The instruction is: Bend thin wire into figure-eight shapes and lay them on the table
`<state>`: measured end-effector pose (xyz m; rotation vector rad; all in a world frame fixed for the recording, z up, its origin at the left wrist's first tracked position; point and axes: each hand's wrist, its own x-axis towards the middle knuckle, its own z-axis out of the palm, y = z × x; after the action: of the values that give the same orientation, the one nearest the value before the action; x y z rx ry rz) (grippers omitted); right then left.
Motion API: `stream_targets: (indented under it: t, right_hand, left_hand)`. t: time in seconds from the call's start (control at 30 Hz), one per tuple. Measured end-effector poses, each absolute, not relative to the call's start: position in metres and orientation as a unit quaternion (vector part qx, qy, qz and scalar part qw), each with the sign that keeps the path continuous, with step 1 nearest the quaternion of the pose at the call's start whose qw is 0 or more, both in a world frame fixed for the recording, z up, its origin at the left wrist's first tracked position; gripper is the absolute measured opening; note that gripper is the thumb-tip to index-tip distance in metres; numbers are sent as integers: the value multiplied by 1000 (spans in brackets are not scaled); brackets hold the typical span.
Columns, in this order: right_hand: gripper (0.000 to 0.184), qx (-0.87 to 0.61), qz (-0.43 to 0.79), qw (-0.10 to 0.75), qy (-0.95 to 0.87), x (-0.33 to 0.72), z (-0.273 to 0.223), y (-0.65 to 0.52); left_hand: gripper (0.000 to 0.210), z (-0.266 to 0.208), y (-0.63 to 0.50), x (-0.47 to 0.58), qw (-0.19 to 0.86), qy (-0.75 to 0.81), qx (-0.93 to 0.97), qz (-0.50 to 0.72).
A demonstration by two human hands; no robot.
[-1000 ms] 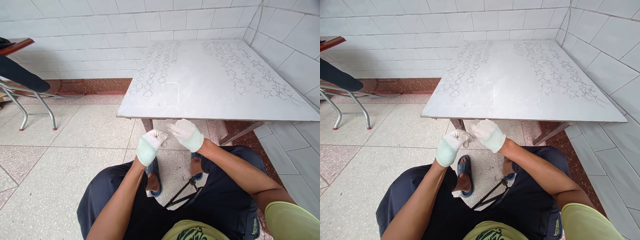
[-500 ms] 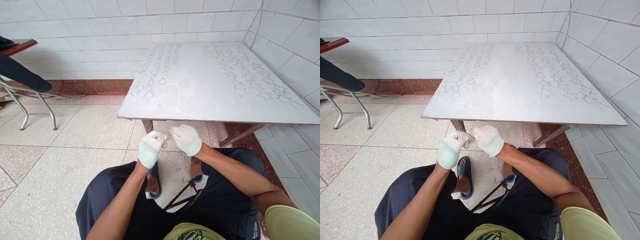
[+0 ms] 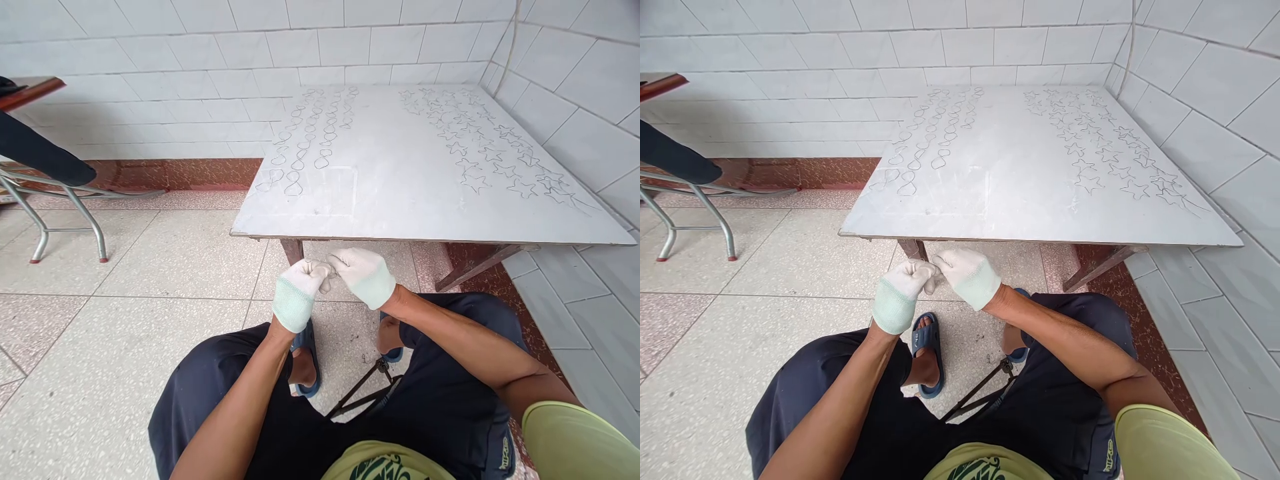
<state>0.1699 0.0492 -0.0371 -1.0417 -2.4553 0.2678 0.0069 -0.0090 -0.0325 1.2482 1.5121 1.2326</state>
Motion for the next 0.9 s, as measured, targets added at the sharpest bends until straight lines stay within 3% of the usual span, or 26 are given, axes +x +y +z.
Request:
stream_targets:
  t: [0.27, 0.53, 0.9]
  right_hand:
    - [36, -423, 148, 260, -855, 168, -36, 50]
    - [27, -395, 165, 323, -844, 168, -45, 44]
    - [31, -285, 16, 274, -918, 182, -33, 57]
  left_hand:
    - [27, -31, -8, 5, 377, 606, 499, 491]
    - [26, -35, -10, 9, 369, 595, 496, 513]
    - [29, -41, -12, 2, 380, 571, 498, 531]
